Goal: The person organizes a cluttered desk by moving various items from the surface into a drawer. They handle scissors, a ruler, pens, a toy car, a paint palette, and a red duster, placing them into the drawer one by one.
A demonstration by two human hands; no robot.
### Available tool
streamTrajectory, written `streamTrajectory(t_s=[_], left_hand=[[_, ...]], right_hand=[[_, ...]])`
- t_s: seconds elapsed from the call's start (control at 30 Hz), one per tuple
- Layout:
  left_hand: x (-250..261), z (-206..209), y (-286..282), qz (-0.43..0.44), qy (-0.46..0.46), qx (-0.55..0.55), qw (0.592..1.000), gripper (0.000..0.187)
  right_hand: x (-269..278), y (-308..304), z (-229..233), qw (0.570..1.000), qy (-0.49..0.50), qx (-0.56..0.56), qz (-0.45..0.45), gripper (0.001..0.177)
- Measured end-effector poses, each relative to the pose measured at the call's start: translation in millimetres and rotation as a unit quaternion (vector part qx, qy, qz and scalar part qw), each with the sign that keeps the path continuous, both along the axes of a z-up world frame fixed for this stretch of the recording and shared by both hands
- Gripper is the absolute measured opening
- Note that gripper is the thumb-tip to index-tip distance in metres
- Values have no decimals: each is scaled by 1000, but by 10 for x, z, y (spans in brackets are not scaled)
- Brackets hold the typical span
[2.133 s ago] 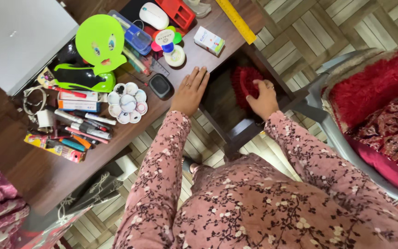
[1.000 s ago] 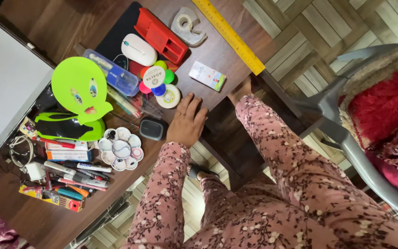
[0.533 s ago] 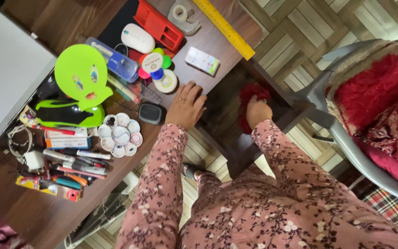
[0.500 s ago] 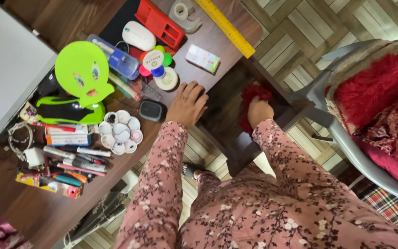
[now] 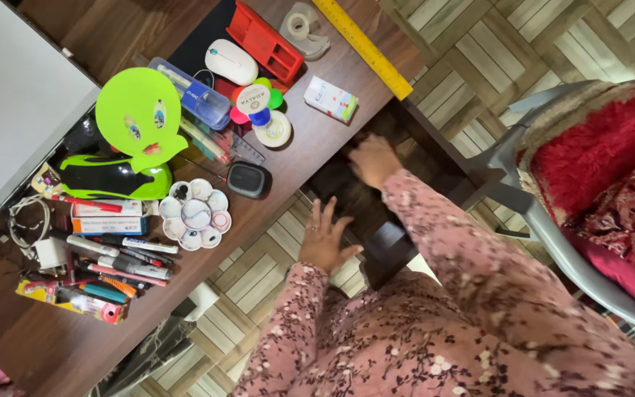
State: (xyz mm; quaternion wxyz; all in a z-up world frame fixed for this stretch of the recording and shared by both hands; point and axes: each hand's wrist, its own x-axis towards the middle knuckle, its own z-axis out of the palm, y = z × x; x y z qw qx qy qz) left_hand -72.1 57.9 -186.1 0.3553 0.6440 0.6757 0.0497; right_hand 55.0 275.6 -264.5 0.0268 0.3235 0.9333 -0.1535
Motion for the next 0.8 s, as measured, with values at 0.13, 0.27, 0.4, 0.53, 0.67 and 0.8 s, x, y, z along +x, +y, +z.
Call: streamTrajectory(t_s=[0.13, 0.27, 0.4, 0.53, 0.67, 0.8], left_hand=[[86, -25, 44, -1, 24, -76, 997, 80], [97, -30, 37, 0, 40, -71, 997, 80], [94, -8, 51, 7, 36, -93, 995, 81], [90, 50, 85, 0, 43, -103, 994, 82], [88, 93, 93, -4, 41, -128, 991, 82], [74, 72, 75, -13, 42, -109, 993, 89]], right_hand=[[-384, 233, -692, 998, -62, 7, -3, 23], [-269, 584, -1056, 993, -58, 22, -98, 21], [-47, 719, -1049, 983, -52, 37, -170, 19], [210, 464, -907, 978, -45, 65, -191, 18], [683, 96, -778, 957, -69, 62, -274, 19], [878, -135, -735, 922, -121, 32, -366, 30]])
